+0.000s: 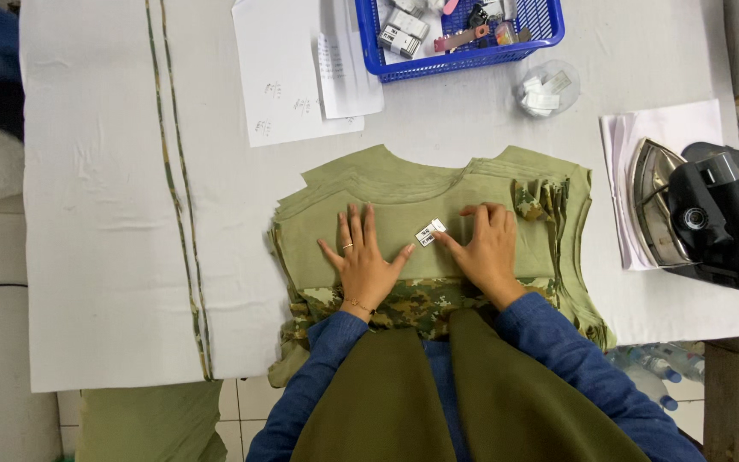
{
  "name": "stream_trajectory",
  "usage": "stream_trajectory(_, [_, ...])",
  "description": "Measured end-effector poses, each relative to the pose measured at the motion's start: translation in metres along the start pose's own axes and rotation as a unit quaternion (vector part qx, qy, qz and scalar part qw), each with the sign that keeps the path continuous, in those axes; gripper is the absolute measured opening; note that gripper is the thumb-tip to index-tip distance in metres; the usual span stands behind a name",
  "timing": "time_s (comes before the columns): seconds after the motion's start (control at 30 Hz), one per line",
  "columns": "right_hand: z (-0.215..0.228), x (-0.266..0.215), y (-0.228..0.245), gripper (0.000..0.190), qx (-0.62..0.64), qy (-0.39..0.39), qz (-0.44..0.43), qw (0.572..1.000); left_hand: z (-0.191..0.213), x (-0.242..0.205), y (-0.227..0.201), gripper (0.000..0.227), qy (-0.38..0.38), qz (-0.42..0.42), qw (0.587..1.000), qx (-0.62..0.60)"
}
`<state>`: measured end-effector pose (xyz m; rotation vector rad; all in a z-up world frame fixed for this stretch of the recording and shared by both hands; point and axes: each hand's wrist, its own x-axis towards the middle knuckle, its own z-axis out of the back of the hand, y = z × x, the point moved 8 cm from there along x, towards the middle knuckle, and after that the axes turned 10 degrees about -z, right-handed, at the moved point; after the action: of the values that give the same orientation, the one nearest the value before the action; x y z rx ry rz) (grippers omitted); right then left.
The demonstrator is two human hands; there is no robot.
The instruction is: The person irons a stack of green and camouflage-patterned shirts on a white table. They repeatedly pick up small white labels from a container, place them on the shirts, and press them with an iron. The person also adjusts the shirts and moves the iron back and forth across the fabric.
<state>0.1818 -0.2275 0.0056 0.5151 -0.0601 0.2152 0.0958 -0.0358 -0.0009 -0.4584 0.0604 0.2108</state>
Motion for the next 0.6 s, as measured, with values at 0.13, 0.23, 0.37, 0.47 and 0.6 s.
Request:
stream_trajectory(0.13, [-0.023,-0.009,-0.001,0.055,-0.032,0.01,-0.021,0.999,0.002,0.002,0.003,0.091,0.004,0.018,1.0,-0.015])
stream_trajectory(0.23, [-0.035,-0.01,0.006,0.055,-0.005,0.048,-0.053,0.997,0.007,0.006,0.006,0.096,0.006,0.036,0.999,-0.017])
stream_trajectory(0.37, [-0.025,0.0,0.003,0.056,0.025,0.089,-0.082,0.992,0.007,0.011,0.016,0.105,0.008,0.06,0.997,-0.037])
stream_trajectory(0.47, [-0.021,0.003,-0.004,0.057,0.019,0.098,-0.095,0.99,0.008,0.013,0.021,0.108,0.002,0.066,0.997,-0.038])
stream_trajectory(0.6, [-0.021,0.004,-0.001,0.058,0.03,0.102,-0.107,0.989,0.015,0.011,0.019,0.105,-0.01,0.069,0.997,-0.03])
